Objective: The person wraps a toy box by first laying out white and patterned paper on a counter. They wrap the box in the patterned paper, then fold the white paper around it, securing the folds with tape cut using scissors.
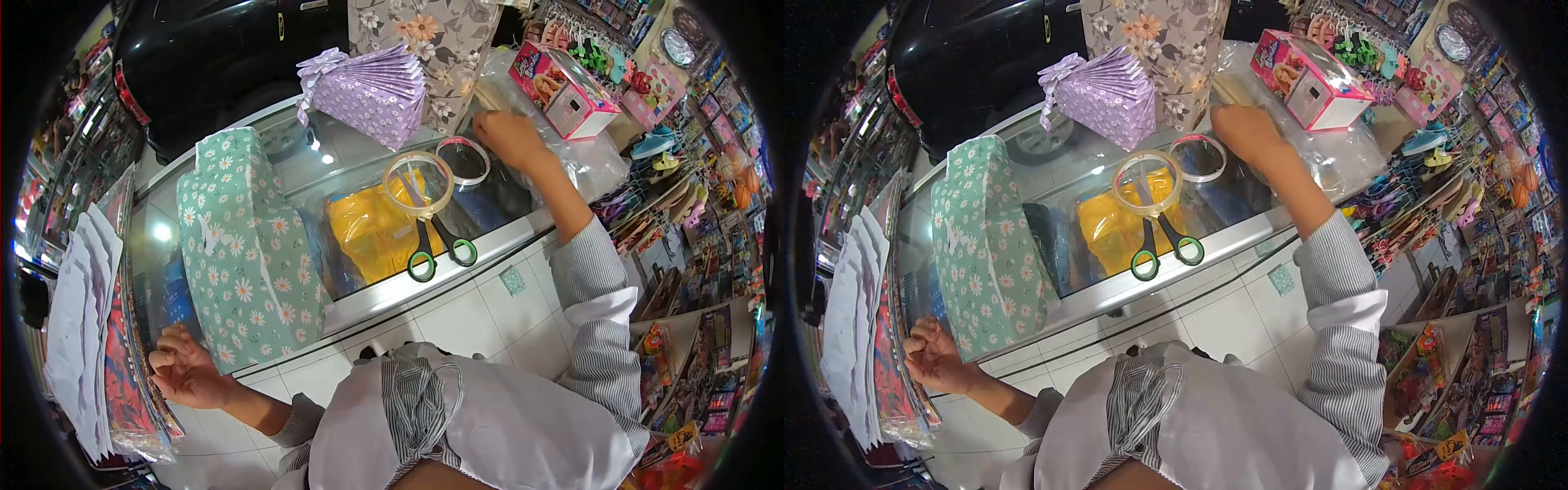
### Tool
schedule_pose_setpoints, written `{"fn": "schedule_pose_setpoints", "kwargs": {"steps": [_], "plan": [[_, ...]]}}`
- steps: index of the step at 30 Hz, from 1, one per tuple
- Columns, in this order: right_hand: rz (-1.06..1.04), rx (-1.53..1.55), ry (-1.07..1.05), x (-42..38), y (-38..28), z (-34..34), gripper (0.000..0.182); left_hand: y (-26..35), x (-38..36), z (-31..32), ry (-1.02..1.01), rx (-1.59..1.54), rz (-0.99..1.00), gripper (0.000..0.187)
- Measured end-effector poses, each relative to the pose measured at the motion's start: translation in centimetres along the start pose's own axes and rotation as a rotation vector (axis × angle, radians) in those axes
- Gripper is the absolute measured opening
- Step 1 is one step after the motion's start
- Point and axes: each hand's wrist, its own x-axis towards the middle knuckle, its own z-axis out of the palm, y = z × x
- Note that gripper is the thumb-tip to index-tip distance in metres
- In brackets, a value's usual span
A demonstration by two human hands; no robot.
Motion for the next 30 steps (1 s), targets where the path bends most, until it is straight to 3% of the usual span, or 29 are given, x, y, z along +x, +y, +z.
{"fn": "schedule_pose_setpoints", "kwargs": {"steps": [2,5,15,17,18,23,27,30], "plan": [[-0.09,0.179,0.074,-1.0,-0.1,-1.6,0.011,0.0,-0.1,0.0,0.037,0.043,-0.003,0.035],[-0.145,0.338,-0.185,-2.5,-1.7,-4.2,0.012,0.0,-0.2,0.5,0.081,0.062,0.003,0.036],[-0.18,0.395,-0.457,-1.4,-0.1,-3.8,0.01,0.0,0.0,1.6,0.125,0.056,-0.002,0.038],[-0.186,0.35,-0.488,-1.1,-0.6,-4.0,0.011,0.1,0.0,0.9,0.021,-0.008,-0.008,0.033],[-0.192,0.326,-0.476,-1.1,-0.7,-3.8,0.011,0.2,0.2,0.9,-0.03,-0.039,-0.009,0.03],[-0.203,0.225,-0.477,-1.0,-1.2,-3.6,0.011,0.2,-0.1,1.2,0.095,0.031,-0.011,0.038],[-0.106,0.302,-0.24,-2.2,-0.3,-5.1,0.01,0.1,0.2,0.3,-0.048,-0.076,0.0,0.033],[0.016,0.213,-0.221,-4.0,-0.8,-5.9,0.009,-0.1,0.1,0.1,0.114,0.08,0.009,0.038]]}}
